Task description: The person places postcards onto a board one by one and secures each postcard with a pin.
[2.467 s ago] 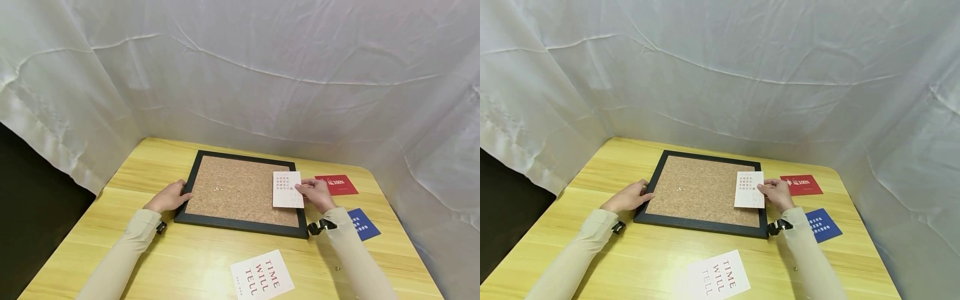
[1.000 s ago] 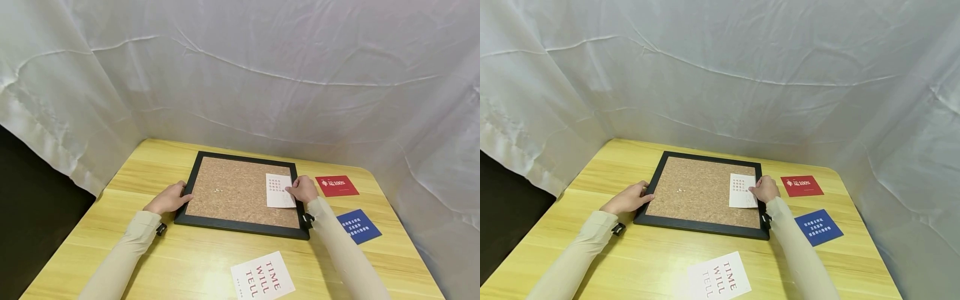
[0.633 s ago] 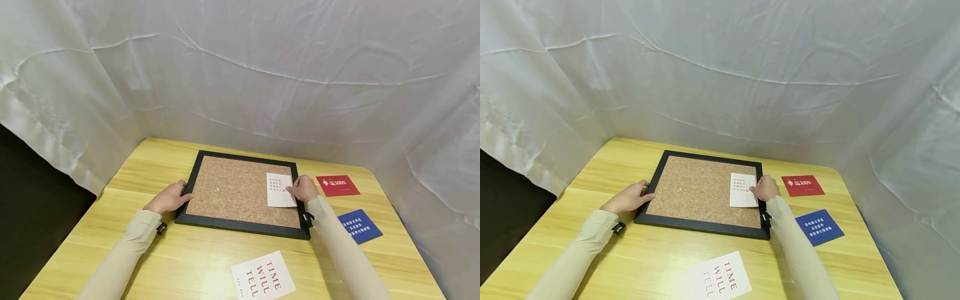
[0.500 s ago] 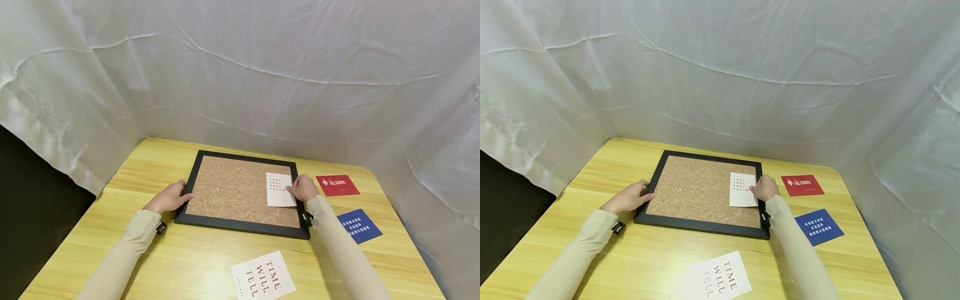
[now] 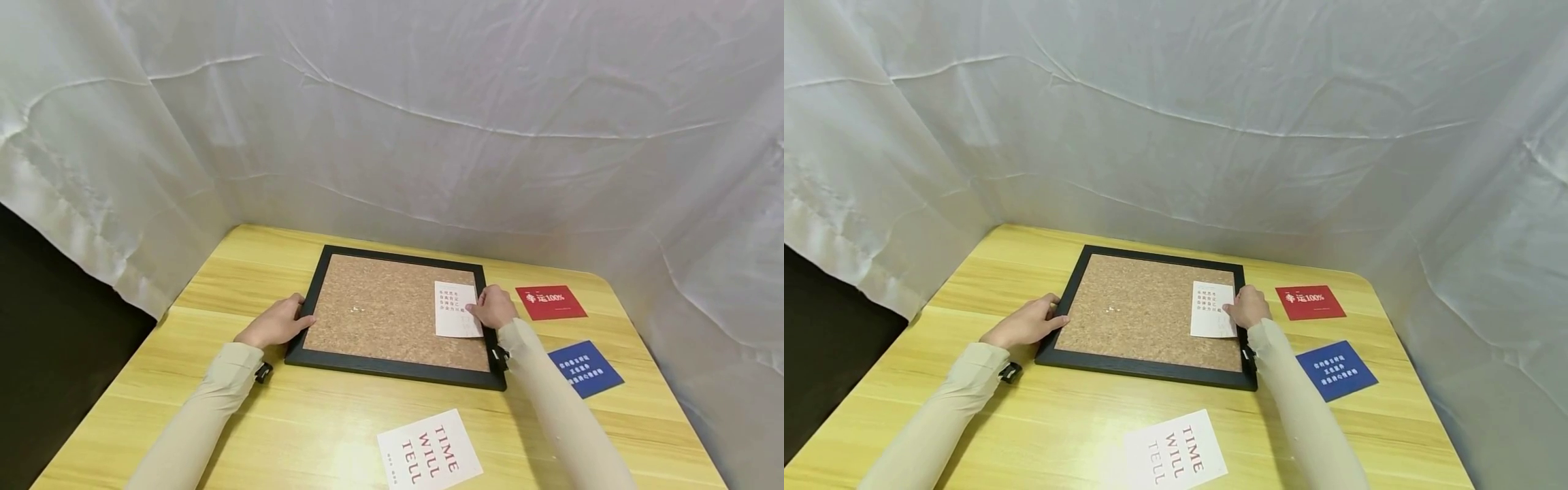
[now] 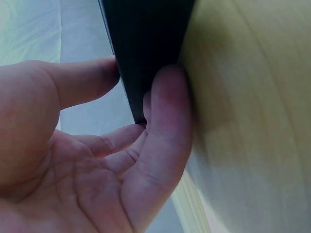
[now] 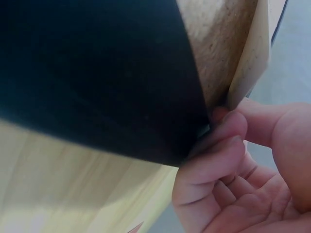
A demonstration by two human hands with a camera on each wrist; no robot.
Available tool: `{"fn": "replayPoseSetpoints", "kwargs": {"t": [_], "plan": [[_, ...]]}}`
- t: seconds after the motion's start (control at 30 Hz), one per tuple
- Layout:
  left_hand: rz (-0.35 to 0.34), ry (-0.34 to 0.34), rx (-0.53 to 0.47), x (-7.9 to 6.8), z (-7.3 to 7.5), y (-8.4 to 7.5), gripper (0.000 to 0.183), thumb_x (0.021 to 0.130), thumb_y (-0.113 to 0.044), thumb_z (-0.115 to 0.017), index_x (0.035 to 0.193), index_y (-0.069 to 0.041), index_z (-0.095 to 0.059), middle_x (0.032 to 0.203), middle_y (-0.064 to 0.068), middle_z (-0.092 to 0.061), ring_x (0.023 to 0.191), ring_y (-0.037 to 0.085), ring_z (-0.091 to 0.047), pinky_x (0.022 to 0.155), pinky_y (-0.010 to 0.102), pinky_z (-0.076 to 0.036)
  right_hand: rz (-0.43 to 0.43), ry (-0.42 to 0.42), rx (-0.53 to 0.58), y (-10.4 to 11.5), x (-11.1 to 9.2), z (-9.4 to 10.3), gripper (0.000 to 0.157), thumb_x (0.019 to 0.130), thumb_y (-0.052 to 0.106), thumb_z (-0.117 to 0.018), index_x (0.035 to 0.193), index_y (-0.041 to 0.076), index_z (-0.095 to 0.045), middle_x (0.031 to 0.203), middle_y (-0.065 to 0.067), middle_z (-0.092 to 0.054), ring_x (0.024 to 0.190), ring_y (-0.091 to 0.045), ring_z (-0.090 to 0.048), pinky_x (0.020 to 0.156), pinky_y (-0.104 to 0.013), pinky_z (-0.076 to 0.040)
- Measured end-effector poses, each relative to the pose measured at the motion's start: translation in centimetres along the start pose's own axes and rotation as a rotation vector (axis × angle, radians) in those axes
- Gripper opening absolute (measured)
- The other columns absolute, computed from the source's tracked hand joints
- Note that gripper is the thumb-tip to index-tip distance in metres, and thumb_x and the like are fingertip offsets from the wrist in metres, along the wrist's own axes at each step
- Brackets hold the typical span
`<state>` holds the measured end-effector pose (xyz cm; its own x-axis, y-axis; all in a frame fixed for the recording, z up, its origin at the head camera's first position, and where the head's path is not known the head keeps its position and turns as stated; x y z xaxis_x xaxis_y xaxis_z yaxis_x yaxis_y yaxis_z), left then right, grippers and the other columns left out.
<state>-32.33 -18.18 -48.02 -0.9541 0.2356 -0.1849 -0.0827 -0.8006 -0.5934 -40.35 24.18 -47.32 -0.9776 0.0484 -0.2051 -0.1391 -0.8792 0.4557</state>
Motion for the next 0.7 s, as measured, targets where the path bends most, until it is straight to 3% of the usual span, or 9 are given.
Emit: {"fn": "replayPoseSetpoints", "kwargs": {"t": [0.7], "plan": [[0.002, -0.005, -0.007, 0.12, -0.02, 0.17, 0.052, 0.107, -0.028, -0.057, 0.142, 0.009, -0.046, 0.128, 0.027, -0.065, 0.104, 0.028, -0.067, 0.092, 0.048, -0.055, 0.0, 0.029, -0.052, 0.15, 0.11, -0.32, 0.03, 0.096, 0.027, -0.075, 0.083, 0.003, -0.062, 0.071, -0.01, -0.059, 0.065, -0.022, -0.055, 0.055, -0.028, -0.041]]}}
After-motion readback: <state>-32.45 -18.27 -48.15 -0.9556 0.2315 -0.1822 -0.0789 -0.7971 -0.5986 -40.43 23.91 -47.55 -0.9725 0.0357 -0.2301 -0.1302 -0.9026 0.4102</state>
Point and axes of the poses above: each hand's wrist, its own x-axis towards the middle knuckle, its own z-axis out of the back of the hand, y = z × x, the point moved 10 cm from there along x, towards the middle knuckle
